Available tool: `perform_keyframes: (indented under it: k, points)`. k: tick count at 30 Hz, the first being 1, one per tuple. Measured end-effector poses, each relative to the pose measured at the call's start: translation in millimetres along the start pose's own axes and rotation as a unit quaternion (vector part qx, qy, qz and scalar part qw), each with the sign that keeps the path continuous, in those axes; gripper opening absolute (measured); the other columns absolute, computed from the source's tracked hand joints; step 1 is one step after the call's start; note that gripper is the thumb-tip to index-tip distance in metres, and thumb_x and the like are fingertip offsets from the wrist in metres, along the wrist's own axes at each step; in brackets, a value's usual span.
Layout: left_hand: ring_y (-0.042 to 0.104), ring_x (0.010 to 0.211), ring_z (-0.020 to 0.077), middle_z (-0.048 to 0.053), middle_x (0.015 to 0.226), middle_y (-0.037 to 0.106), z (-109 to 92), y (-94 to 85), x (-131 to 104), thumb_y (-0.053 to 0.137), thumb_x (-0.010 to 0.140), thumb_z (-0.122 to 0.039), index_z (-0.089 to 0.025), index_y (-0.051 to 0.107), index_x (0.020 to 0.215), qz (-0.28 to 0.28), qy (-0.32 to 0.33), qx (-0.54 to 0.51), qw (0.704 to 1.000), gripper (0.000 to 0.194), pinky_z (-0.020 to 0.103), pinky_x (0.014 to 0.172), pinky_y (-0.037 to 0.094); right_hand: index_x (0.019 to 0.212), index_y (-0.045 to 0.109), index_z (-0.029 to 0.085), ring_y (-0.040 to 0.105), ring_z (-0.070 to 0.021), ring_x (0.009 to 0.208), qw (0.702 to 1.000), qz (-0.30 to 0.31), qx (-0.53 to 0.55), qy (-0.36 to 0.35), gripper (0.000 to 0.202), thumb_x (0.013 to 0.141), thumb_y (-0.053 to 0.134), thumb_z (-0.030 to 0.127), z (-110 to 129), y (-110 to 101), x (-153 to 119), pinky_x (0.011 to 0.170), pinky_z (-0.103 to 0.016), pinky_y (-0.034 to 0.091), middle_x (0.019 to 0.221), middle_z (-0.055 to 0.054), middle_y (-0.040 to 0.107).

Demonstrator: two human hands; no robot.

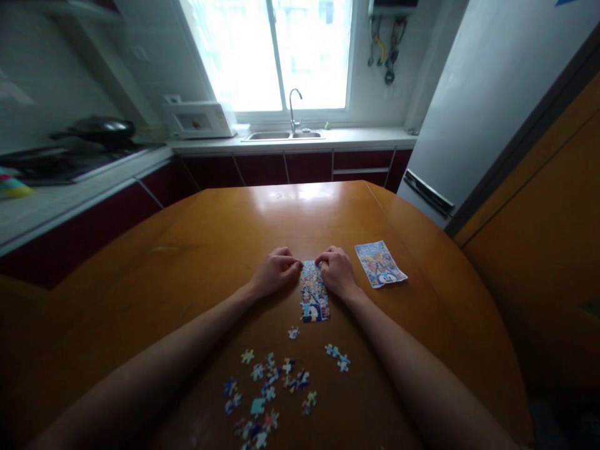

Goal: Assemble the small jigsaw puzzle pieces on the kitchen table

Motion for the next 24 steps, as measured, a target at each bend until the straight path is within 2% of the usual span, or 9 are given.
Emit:
perform_keyframes:
  k: [7,24]
  points:
    - [0.054,0.081,0.0164,0.004,0.079,0.059,-0.8,-0.2,0.3,0.058,0.092,-0.029,-0.019,0.079,0.085,0.001,0.01,-0.007,1.0,0.024,0.028,0.072,0.042,0.073,0.077,0.02,0.059,-0.0194,0.088,1.0,-0.002,0.005,0.002,0.029,0.08,0.052,0.006,2.2,-0.3,-0.8,0.085,-0.03,0.043,0.085,-0.006,0.066]
    - [0.052,0.078,0.016,0.003,0.076,0.056,-2.6,-1.0,0.1,0.056,0.093,-0.03,-0.018,0.075,0.078,0.027,0.013,0.003,1.0,0.027,0.028,0.071,0.04,0.074,0.077,0.02,0.059,-0.0192,0.088,1.0,0.004,0.001,0.009,0.028,0.08,0.053,0.006,4.4,-2.8,-0.8,0.086,-0.029,0.044,0.085,-0.006,0.067]
Point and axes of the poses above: each hand's wrist, its own x-axis towards the middle knuckle, its own y-axis out of the palm, z = x × y, the point moved 1 cm from there along x, towards the middle knuckle
